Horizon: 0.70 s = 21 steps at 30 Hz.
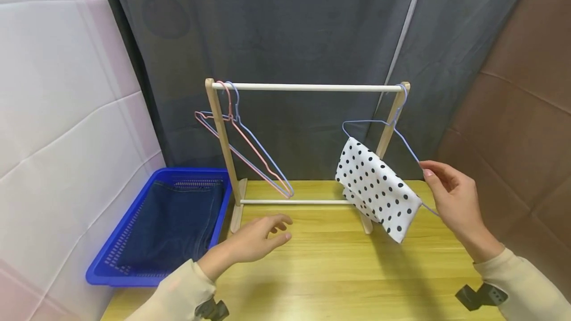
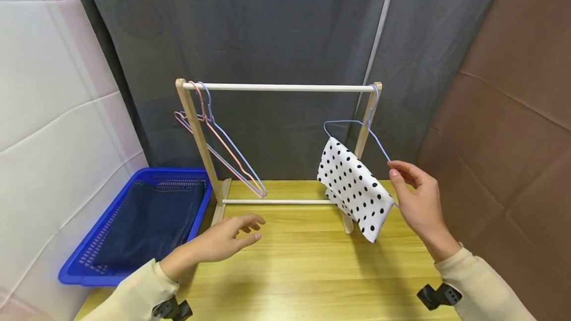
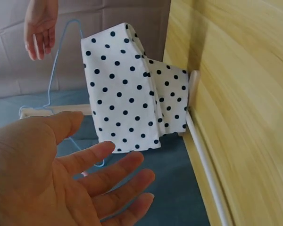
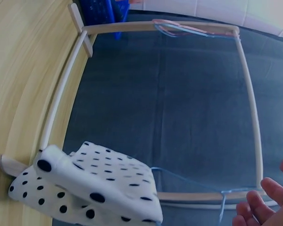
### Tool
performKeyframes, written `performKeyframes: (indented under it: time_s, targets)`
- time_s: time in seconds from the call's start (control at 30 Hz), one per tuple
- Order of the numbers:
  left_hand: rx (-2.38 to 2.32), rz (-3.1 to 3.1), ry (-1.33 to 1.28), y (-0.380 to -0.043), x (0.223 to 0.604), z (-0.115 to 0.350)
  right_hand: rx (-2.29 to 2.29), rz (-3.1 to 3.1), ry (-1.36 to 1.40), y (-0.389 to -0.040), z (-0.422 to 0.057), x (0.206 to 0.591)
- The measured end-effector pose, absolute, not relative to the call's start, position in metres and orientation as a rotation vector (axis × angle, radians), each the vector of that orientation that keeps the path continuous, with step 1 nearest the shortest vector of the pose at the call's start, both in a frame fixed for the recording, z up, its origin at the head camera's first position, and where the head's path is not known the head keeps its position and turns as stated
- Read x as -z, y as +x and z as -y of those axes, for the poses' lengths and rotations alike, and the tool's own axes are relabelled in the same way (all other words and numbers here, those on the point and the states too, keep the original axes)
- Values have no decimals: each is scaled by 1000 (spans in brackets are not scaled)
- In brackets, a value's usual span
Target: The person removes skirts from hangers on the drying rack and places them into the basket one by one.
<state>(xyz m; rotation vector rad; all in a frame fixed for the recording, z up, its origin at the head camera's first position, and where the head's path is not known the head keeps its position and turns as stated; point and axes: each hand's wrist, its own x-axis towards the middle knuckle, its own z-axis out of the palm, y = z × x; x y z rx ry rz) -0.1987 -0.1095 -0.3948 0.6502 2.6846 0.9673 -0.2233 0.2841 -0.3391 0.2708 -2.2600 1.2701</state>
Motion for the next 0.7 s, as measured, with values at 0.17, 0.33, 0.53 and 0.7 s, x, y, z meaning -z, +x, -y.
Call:
performKeyframes:
  time_s: [0.17,0.33,0.53,0.7]
  targets:
    - [-962,-2693,652,-200,399,103,-1262,2275,236,-225,-293,342]
    - [-956,-2687,665,-201,404,97,-1235,2320,194,-225,-299,347]
    - [-963,-2681,677,-201,405,87,-1270,2347,186,-227,-300,350]
    - [-962,-2682,694,-202,406,79,-1294,2371,139,-230,-301,351]
